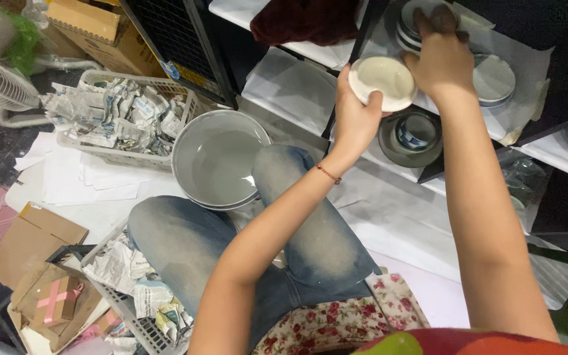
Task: The person washes ceramic plates and bowls in a bucket of water and dries them with a cloth. They handle each item individually, rinsing and wiping before stacking them on a nearby shelf.
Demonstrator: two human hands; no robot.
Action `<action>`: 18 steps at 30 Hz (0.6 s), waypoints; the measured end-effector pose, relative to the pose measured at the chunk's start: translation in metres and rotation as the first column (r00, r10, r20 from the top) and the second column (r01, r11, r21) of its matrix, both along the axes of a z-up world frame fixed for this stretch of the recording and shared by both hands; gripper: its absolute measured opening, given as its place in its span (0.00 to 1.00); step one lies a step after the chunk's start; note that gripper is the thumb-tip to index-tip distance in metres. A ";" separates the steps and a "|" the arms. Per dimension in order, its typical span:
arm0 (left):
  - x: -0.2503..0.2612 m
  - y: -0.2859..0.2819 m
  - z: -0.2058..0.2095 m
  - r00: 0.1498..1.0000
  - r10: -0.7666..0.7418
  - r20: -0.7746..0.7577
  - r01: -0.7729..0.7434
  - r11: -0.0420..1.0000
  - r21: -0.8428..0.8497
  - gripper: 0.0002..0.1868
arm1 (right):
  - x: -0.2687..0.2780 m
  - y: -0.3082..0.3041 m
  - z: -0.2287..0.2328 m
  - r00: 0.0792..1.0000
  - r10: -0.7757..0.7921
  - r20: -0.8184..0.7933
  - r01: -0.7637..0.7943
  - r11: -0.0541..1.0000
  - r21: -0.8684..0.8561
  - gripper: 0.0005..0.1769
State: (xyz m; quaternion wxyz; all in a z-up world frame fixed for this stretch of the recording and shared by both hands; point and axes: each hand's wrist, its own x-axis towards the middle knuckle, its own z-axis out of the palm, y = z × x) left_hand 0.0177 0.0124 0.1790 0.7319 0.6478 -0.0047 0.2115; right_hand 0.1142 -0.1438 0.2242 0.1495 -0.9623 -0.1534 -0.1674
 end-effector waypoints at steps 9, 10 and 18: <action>-0.007 0.018 -0.001 0.975 -0.220 -0.031 0.195 0.917 -0.349 0.40 | -0.020 0.011 0.015 0.995 -0.041 0.093 0.054 0.989 -0.141 0.40; -0.008 0.020 -0.002 0.974 -0.226 -0.030 0.200 0.908 -0.367 0.40 | -0.023 0.013 0.018 0.996 -0.024 0.089 0.034 0.992 -0.118 0.40; -0.026 0.077 -0.015 0.968 -0.230 0.096 0.240 0.965 -0.108 0.29 | -0.117 0.074 0.028 0.995 -0.014 0.095 -0.038 0.851 0.524 0.17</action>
